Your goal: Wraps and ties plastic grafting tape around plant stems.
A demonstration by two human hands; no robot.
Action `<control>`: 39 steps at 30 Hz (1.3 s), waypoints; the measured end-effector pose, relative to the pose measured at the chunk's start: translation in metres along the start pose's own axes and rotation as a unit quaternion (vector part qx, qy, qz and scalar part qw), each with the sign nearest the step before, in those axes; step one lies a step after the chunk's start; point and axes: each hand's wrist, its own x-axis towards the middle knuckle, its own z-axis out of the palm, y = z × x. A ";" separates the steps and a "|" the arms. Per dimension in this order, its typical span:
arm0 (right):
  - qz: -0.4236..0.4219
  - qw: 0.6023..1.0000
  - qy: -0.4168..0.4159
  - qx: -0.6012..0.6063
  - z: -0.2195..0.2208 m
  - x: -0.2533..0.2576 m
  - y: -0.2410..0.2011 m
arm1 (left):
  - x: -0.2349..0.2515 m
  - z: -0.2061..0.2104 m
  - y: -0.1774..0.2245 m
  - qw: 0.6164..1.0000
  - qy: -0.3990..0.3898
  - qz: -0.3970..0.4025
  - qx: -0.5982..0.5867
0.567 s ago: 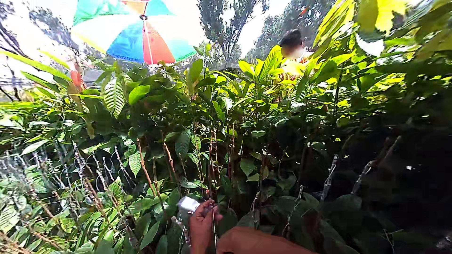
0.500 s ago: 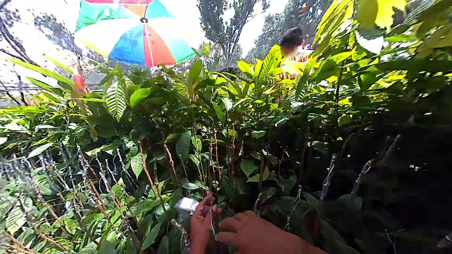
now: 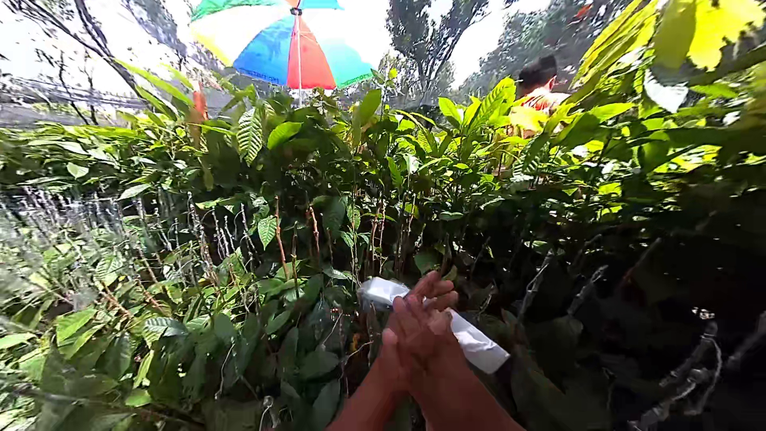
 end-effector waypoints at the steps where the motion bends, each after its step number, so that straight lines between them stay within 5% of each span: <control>1: -0.001 1.000 -0.017 0.008 -0.008 -0.005 -0.013 | -0.006 -0.006 0.021 0.998 0.000 -0.044 0.035; 5: 0.043 0.989 -0.028 0.136 -0.045 -0.034 -0.052 | -0.032 -0.045 0.069 0.973 0.082 -0.066 0.205; 7: 0.102 0.964 0.030 0.243 -0.043 -0.040 -0.056 | -0.055 -0.059 0.079 0.944 0.042 -0.031 0.326; 10: 0.253 0.855 0.079 0.445 -0.014 -0.040 -0.059 | -0.087 -0.058 0.091 0.927 -0.084 -0.012 0.365; 12: 0.337 0.808 0.085 0.476 0.008 -0.033 -0.061 | -0.100 -0.054 0.096 0.927 -0.132 -0.016 0.352; 17: 0.357 0.847 0.074 0.387 0.045 -0.018 -0.064 | -0.119 -0.056 0.103 0.919 -0.162 -0.071 0.351; 21: 0.340 0.800 0.136 0.475 0.067 -0.021 -0.060 | -0.127 -0.064 0.101 0.932 -0.181 -0.079 0.305; 25: 0.269 0.727 0.200 0.599 0.089 -0.034 -0.063 | -0.146 -0.066 0.086 0.997 -0.039 -0.069 -0.004; 28: 0.284 0.617 0.247 0.691 0.079 -0.037 -0.069 | -0.156 -0.062 0.103 0.970 0.106 -0.089 -0.198; 32: 0.397 0.521 0.306 0.691 0.028 -0.024 -0.051 | -0.160 -0.091 0.179 0.971 0.229 0.057 0.034; 35: 0.381 0.554 0.298 0.678 0.005 -0.013 -0.023 | -0.138 -0.134 0.219 0.935 0.232 0.101 0.249; 39: 0.363 0.632 0.281 0.624 0.001 0.018 0.009 | -0.083 -0.187 0.180 0.917 0.141 -0.081 0.364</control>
